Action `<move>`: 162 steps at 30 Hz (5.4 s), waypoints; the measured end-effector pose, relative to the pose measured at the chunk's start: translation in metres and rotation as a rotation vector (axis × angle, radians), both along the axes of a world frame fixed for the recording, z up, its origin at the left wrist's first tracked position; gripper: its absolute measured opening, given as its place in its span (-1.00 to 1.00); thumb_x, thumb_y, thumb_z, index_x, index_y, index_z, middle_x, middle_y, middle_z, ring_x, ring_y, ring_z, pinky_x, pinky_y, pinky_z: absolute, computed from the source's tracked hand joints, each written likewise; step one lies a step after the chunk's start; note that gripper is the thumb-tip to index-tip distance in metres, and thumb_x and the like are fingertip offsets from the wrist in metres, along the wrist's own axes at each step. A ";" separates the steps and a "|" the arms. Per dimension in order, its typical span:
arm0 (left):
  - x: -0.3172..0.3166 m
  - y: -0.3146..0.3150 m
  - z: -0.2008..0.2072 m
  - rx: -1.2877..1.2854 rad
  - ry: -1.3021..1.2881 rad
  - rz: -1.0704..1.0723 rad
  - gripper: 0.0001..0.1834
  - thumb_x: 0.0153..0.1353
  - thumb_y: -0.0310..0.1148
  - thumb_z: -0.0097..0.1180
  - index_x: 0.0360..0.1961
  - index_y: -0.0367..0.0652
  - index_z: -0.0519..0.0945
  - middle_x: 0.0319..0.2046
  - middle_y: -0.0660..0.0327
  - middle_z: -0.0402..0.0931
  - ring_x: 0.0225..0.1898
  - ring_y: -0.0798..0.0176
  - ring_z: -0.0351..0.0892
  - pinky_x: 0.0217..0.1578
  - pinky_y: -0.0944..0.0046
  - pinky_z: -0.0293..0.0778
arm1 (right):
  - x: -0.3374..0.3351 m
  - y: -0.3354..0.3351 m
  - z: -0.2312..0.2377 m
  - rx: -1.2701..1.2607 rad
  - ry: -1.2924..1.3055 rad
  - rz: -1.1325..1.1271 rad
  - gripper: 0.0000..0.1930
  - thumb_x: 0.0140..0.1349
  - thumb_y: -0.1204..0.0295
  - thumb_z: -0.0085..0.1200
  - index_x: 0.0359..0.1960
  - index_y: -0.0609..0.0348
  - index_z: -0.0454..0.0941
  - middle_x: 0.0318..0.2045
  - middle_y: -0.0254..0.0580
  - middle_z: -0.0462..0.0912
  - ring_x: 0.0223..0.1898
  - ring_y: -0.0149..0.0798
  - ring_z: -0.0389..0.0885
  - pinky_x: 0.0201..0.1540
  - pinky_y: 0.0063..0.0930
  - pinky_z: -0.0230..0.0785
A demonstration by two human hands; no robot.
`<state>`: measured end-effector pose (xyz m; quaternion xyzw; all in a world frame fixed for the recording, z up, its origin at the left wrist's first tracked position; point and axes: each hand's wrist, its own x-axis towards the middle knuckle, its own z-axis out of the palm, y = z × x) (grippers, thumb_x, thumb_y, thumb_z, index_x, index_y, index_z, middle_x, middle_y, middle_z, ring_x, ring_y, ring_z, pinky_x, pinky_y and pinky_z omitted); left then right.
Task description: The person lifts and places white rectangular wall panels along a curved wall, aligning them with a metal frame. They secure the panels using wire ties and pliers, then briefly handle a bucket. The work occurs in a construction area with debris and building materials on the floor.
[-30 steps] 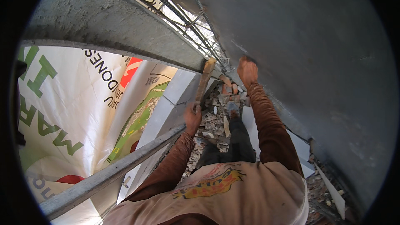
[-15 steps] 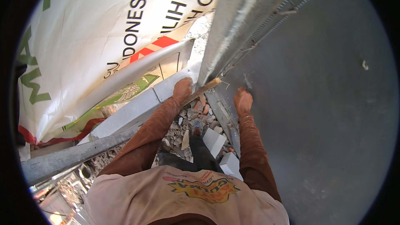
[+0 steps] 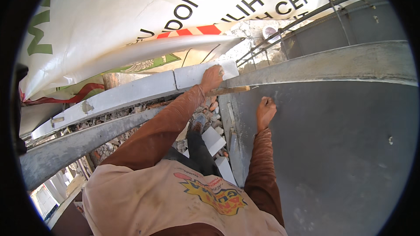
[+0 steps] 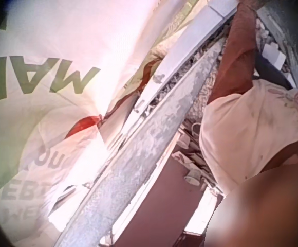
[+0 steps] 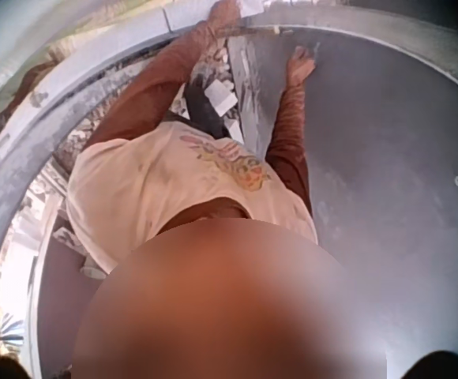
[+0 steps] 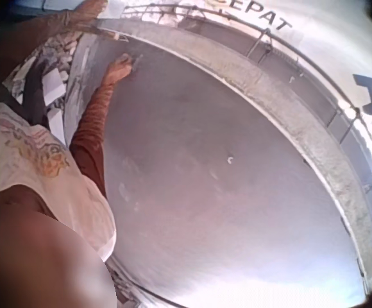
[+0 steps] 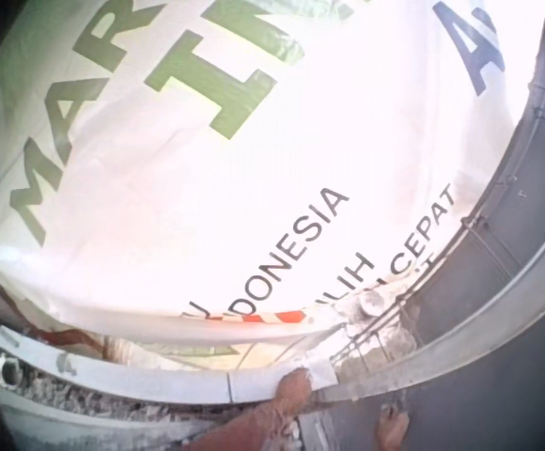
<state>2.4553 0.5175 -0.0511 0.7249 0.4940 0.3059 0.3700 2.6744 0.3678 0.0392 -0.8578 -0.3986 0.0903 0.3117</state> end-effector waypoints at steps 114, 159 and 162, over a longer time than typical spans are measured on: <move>-0.010 0.033 0.182 -0.783 0.029 -0.298 -0.67 0.25 -0.13 0.18 -0.23 -0.21 0.65 -0.43 0.24 0.60 -0.51 0.42 0.50 -0.51 0.42 0.39 | 0.008 -0.083 0.129 0.075 0.229 0.089 -0.78 0.21 0.40 0.09 -0.24 0.27 0.70 -0.32 0.09 0.72 -0.26 -0.01 0.71 -0.13 -0.26 0.49; 0.028 0.055 0.184 -0.855 -0.211 -0.412 -0.66 0.27 -0.27 0.05 -0.02 -0.23 0.59 -0.12 0.11 0.59 -0.14 0.16 0.57 -0.08 0.12 0.53 | -0.070 -0.094 0.105 0.095 0.132 -0.099 -0.79 0.21 0.39 0.12 -0.26 0.25 0.72 -0.42 0.18 0.68 -0.34 0.09 0.72 -0.21 -0.24 0.49; 0.011 0.050 0.179 -0.800 -0.159 -0.361 -0.59 0.28 -0.18 0.05 0.02 -0.22 0.62 0.02 0.08 0.55 0.01 0.15 0.52 -0.01 0.12 0.45 | -0.080 -0.094 0.103 0.106 0.066 -0.077 -0.79 0.21 0.39 0.11 -0.26 0.25 0.72 -0.41 0.18 0.69 -0.34 0.09 0.72 -0.20 -0.23 0.49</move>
